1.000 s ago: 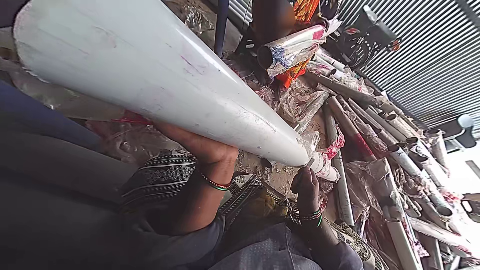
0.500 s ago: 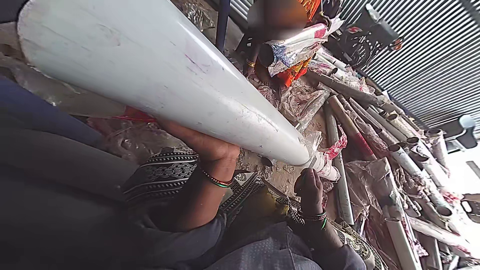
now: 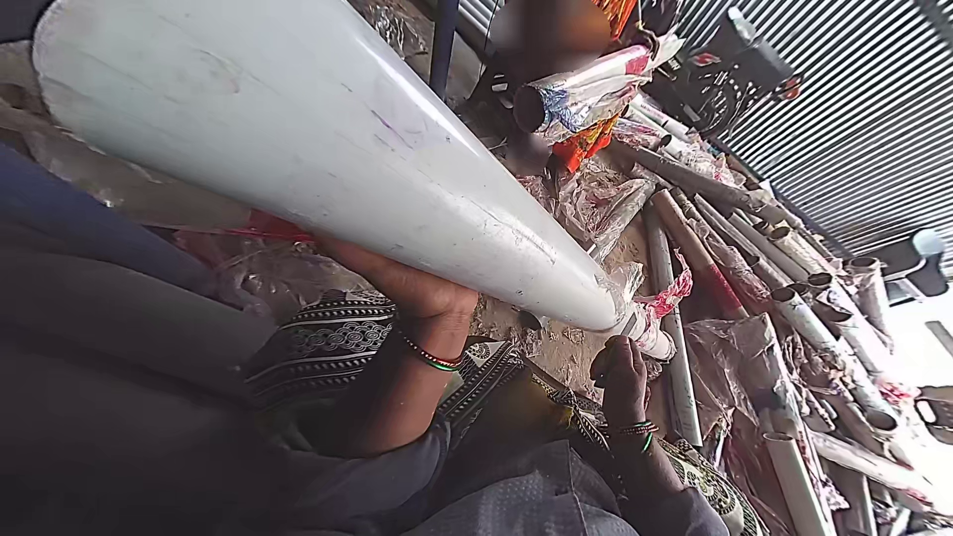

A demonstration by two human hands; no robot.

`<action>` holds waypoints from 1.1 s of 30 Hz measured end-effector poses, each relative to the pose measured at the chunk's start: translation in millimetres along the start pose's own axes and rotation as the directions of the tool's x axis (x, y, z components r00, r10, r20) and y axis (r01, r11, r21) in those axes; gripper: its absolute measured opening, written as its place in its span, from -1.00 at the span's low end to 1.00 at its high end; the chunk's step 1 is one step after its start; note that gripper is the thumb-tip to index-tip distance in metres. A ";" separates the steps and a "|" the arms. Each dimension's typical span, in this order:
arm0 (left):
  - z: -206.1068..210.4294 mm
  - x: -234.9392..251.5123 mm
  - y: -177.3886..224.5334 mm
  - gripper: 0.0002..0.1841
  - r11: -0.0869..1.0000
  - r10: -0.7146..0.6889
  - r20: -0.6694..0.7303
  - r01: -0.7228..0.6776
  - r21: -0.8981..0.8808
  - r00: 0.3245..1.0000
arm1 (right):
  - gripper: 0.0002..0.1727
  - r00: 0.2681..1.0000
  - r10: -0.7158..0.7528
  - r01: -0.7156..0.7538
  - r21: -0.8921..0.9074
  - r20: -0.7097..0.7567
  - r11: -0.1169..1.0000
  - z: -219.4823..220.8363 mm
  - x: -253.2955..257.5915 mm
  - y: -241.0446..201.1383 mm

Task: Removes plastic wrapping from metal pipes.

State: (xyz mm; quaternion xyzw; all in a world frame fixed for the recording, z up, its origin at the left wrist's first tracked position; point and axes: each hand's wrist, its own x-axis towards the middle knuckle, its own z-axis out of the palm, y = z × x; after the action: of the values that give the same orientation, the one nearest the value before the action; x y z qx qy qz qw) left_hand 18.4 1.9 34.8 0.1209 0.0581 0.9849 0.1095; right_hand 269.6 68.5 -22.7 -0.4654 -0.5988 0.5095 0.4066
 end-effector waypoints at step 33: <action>5.8 -1.4 2.3 -0.20 0.993 -0.113 -0.172 0.114 -0.005 0.979 | -0.60 0.999 0.041 -0.041 0.044 0.000 0.998 15.0 -9.0 6.3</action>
State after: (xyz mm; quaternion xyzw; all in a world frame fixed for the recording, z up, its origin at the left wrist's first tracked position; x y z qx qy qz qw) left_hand 20.7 -0.2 40.4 0.0325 0.0768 0.9836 0.1600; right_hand 258.3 56.6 -31.3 -0.4686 -0.5776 0.5307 0.4065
